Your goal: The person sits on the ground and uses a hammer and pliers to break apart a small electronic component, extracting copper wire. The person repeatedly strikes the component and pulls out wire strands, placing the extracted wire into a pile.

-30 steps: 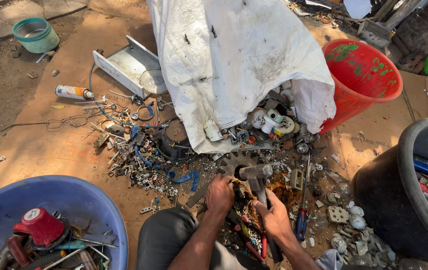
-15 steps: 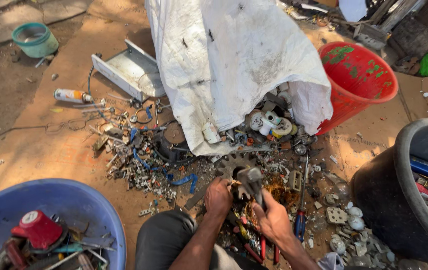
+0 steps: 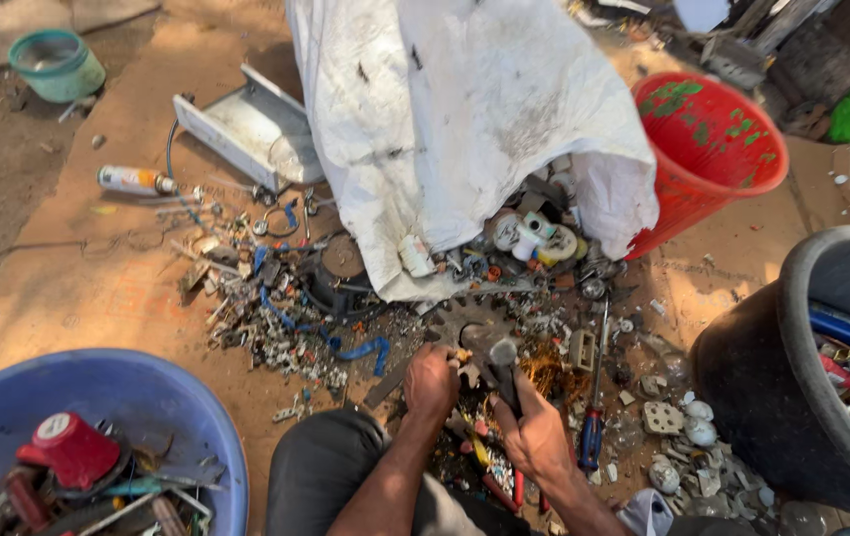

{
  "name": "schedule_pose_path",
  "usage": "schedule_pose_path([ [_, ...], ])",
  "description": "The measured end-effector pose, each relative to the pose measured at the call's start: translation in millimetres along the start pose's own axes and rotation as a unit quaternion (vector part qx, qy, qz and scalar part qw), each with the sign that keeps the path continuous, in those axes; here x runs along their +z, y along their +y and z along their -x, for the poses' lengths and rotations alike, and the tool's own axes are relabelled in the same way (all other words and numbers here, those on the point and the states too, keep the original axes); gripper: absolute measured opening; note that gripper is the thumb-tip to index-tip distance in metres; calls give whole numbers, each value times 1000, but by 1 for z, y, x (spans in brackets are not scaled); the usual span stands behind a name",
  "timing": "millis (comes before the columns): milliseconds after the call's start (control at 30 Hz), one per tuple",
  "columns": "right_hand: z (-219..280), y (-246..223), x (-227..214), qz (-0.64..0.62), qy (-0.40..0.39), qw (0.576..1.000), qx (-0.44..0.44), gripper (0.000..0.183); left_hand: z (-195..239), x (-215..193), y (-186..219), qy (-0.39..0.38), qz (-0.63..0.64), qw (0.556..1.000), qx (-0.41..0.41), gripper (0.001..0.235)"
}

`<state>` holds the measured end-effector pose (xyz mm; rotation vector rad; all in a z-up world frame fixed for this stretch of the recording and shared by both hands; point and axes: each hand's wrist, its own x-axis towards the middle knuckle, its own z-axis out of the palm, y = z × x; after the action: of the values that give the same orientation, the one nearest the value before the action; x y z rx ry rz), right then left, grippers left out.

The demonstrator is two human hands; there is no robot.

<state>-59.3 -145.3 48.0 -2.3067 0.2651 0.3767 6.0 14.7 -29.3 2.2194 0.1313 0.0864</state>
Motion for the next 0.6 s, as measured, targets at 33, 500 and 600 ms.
schedule_pose_path([
  [33, -2, 0, 0, -1, 11, 1000, -17, 54, -3, -1, 2, -18, -3, 1000, -22, 12],
  [500, -3, -3, -6, 45, -13, 999, 4, 50, -9, -19, 5, -199, -56, 963, -171, 16],
  [600, -10, -9, -9, -15, -29, 999, 34, 53, -15, -19, 6, -130, -47, 983, -119, 16],
])
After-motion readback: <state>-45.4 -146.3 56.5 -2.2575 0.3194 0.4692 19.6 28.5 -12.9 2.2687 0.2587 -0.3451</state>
